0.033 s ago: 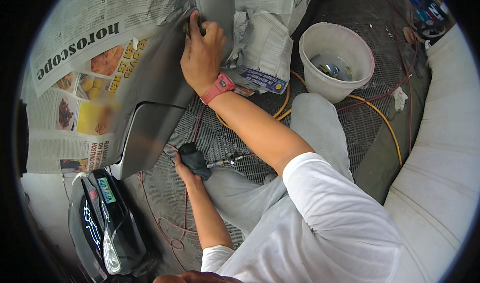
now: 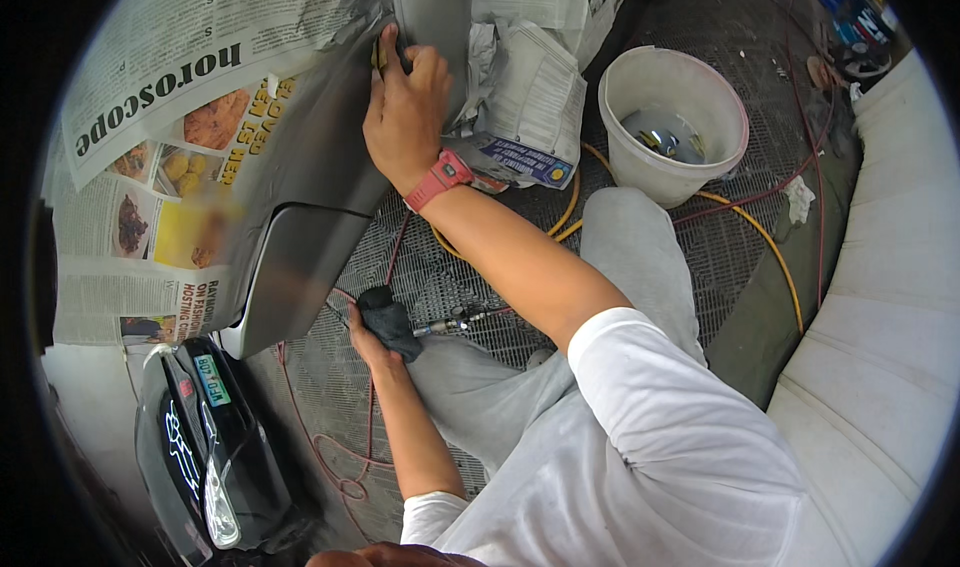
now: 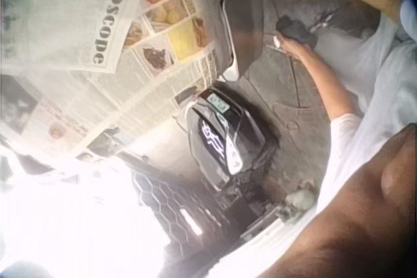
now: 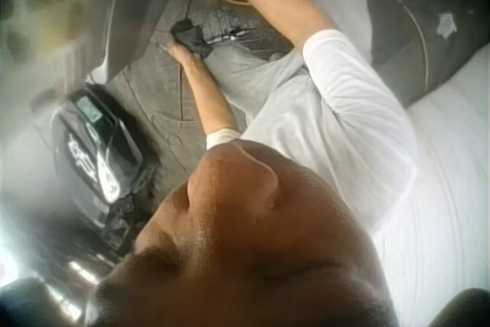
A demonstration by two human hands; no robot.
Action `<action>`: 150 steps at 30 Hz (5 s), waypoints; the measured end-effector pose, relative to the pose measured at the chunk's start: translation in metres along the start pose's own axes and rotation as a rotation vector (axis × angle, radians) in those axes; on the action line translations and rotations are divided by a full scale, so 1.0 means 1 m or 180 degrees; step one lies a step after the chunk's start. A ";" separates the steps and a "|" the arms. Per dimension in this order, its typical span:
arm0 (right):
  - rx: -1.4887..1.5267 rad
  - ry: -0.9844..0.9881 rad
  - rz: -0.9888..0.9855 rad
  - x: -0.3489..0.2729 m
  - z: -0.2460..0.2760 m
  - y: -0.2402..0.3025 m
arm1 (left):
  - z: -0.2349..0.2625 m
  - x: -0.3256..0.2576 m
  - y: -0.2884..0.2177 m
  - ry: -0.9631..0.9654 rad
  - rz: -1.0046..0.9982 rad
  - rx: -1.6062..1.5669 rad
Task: The person sits on the floor and uses a sanding block to sand the surface of a grey car bumper. They repeatedly dip the sanding block into a bucket of water and wipe the surface with a cloth.
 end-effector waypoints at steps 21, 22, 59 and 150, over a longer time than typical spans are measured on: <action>0.0809 0.3706 -0.2538 -0.173 0.149 -0.119 | -0.157 -0.141 -0.015 0.2096 -0.1307 0.3168; 0.0888 0.3443 -0.2602 -0.171 0.149 -0.118 | -0.156 -0.138 -0.016 0.2089 -0.1260 0.3057; 0.1683 -0.1129 -0.2223 0.026 -0.027 0.001 | -0.035 -0.037 -0.003 0.0433 -0.0321 0.0185; 0.1265 -0.0203 -0.1416 0.013 0.032 -0.023 | -0.037 -0.051 -0.009 0.0517 -0.0648 0.0670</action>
Point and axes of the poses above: each hand's wrist, its own x-axis towards the middle knuckle, its own z-axis out of the back of the hand, y = z × x, the point moved 3 cm from there along x, towards the middle knuckle, and after that the axes turned 8 degrees about -z, right-handed, at the moved point
